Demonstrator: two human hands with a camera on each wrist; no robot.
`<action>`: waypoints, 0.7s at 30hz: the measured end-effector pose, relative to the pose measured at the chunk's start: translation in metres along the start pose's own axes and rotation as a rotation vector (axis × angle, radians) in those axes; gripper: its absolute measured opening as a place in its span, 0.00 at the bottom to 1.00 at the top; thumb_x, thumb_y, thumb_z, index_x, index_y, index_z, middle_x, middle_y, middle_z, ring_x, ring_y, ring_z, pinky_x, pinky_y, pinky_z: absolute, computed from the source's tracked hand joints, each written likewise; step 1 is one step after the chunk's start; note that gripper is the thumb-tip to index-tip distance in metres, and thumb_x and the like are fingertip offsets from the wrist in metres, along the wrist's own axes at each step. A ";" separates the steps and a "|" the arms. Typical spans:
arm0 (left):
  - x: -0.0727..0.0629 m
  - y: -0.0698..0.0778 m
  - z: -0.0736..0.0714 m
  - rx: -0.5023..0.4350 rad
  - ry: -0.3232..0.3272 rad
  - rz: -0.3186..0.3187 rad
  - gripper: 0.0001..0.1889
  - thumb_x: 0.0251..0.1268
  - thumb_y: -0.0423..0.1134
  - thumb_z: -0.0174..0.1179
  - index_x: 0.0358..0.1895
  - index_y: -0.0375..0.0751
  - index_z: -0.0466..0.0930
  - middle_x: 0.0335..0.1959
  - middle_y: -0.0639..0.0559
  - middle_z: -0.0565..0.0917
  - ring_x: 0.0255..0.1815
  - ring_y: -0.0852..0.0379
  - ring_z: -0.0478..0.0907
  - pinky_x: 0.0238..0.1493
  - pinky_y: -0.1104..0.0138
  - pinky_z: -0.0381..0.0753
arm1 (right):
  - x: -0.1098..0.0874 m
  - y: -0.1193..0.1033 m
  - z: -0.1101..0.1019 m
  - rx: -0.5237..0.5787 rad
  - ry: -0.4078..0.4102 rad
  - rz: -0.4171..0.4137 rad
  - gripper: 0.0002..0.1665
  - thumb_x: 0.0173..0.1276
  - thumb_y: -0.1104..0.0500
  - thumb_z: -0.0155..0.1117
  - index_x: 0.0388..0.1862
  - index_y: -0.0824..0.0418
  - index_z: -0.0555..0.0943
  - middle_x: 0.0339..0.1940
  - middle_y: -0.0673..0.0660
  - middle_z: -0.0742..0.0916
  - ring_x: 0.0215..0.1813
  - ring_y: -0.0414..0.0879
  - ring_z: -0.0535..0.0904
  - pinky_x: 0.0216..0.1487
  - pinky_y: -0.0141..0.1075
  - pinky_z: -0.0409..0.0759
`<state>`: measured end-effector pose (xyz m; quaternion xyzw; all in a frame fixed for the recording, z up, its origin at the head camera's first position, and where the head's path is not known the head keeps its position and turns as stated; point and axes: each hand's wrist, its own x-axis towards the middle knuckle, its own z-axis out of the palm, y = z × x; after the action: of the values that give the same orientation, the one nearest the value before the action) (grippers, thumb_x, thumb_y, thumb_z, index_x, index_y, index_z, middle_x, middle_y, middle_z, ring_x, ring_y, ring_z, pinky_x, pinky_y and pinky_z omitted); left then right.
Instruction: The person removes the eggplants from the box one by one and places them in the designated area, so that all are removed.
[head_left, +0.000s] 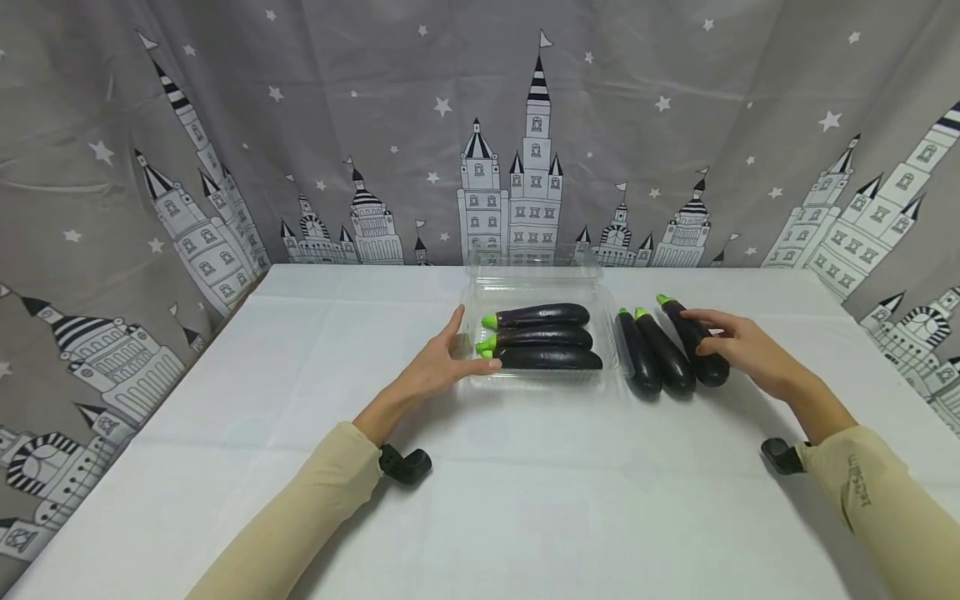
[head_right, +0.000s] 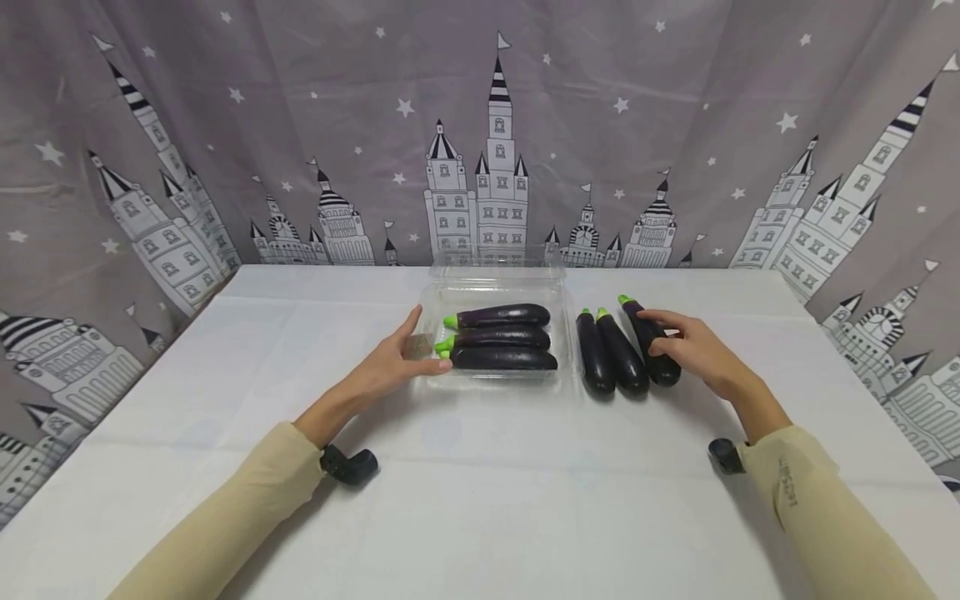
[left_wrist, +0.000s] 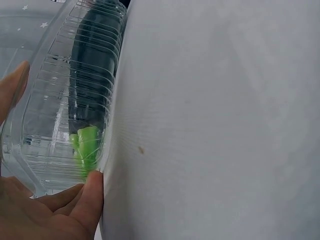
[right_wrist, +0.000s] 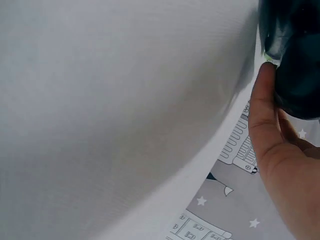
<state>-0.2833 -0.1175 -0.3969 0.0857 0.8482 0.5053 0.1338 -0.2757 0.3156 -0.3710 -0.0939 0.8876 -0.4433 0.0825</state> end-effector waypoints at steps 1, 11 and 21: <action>0.000 0.000 0.000 -0.001 0.001 0.000 0.61 0.54 0.57 0.72 0.81 0.56 0.32 0.79 0.37 0.49 0.78 0.40 0.43 0.72 0.42 0.51 | 0.000 0.001 0.000 -0.002 -0.006 0.001 0.37 0.67 0.66 0.54 0.75 0.68 0.61 0.73 0.72 0.64 0.60 0.56 0.70 0.47 0.27 0.72; -0.003 0.001 0.000 -0.016 0.000 -0.002 0.61 0.54 0.55 0.72 0.81 0.57 0.32 0.78 0.37 0.50 0.78 0.40 0.44 0.72 0.42 0.51 | 0.000 0.006 0.002 -0.005 -0.063 0.008 0.37 0.67 0.65 0.55 0.75 0.70 0.60 0.72 0.77 0.63 0.69 0.71 0.62 0.57 0.45 0.72; -0.002 0.001 0.000 -0.003 0.001 -0.001 0.61 0.54 0.56 0.72 0.81 0.58 0.32 0.78 0.38 0.50 0.78 0.40 0.44 0.72 0.42 0.50 | 0.001 0.009 0.003 -0.004 -0.081 0.030 0.38 0.70 0.64 0.56 0.76 0.70 0.58 0.73 0.79 0.60 0.71 0.75 0.56 0.65 0.64 0.62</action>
<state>-0.2810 -0.1175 -0.3956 0.0847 0.8477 0.5063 0.1338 -0.2771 0.3183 -0.3795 -0.0984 0.8857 -0.4363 0.1246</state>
